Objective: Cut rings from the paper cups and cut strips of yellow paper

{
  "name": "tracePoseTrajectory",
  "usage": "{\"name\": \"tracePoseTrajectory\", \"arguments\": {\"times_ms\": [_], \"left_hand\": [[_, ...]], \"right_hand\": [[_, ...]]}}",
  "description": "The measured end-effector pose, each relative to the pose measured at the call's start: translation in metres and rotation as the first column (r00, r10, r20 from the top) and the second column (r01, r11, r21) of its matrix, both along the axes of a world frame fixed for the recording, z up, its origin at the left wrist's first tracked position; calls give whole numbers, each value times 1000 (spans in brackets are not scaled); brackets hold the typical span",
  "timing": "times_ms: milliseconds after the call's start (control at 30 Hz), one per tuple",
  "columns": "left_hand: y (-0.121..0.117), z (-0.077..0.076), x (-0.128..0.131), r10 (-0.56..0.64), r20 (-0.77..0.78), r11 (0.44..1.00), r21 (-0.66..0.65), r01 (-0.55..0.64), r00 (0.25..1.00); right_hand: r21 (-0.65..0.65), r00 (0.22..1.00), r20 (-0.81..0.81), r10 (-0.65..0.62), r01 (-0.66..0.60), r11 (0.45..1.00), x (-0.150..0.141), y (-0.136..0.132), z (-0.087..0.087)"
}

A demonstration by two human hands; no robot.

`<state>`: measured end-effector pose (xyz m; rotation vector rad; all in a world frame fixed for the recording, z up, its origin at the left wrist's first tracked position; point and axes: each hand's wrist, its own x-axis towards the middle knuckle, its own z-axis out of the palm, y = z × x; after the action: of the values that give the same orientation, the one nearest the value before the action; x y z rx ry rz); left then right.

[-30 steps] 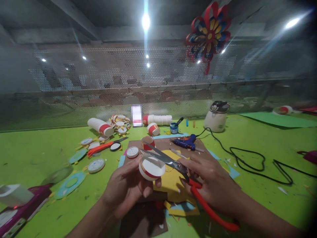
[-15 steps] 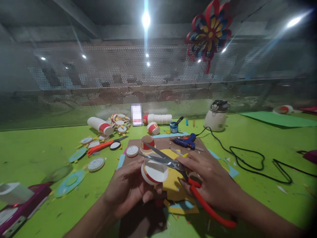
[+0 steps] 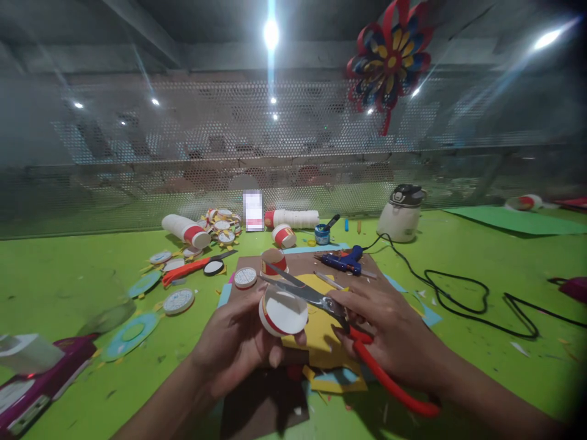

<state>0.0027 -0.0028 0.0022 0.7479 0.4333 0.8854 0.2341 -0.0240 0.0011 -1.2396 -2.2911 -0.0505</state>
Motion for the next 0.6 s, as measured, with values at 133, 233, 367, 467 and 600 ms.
{"name": "tracePoseTrajectory", "arguments": {"times_ms": [133, 233, 367, 467, 600], "left_hand": [[-2, 5, 1, 89, -30, 996, 14, -89, 996], [-4, 9, 0, 117, -28, 992, 50, -116, 993], [-5, 10, -1, 166, -99, 983, 92, -157, 981], [-4, 8, -1, 170, -139, 980, 131, -153, 976], [-5, 8, 2, 147, -147, 981, 150, -125, 978]], "right_hand": [[-22, 1000, -4, -26, 26, 999, 1, 3, -3], [-41, 998, -6, -68, 68, 997, 1, 4, -4], [-38, 997, 1, -77, 77, 996, 1, 5, -2], [-52, 997, -15, -69, 68, 996, -1, 4, -1], [-74, 996, -54, -64, 60, 995, -3, 2, -1]]}}
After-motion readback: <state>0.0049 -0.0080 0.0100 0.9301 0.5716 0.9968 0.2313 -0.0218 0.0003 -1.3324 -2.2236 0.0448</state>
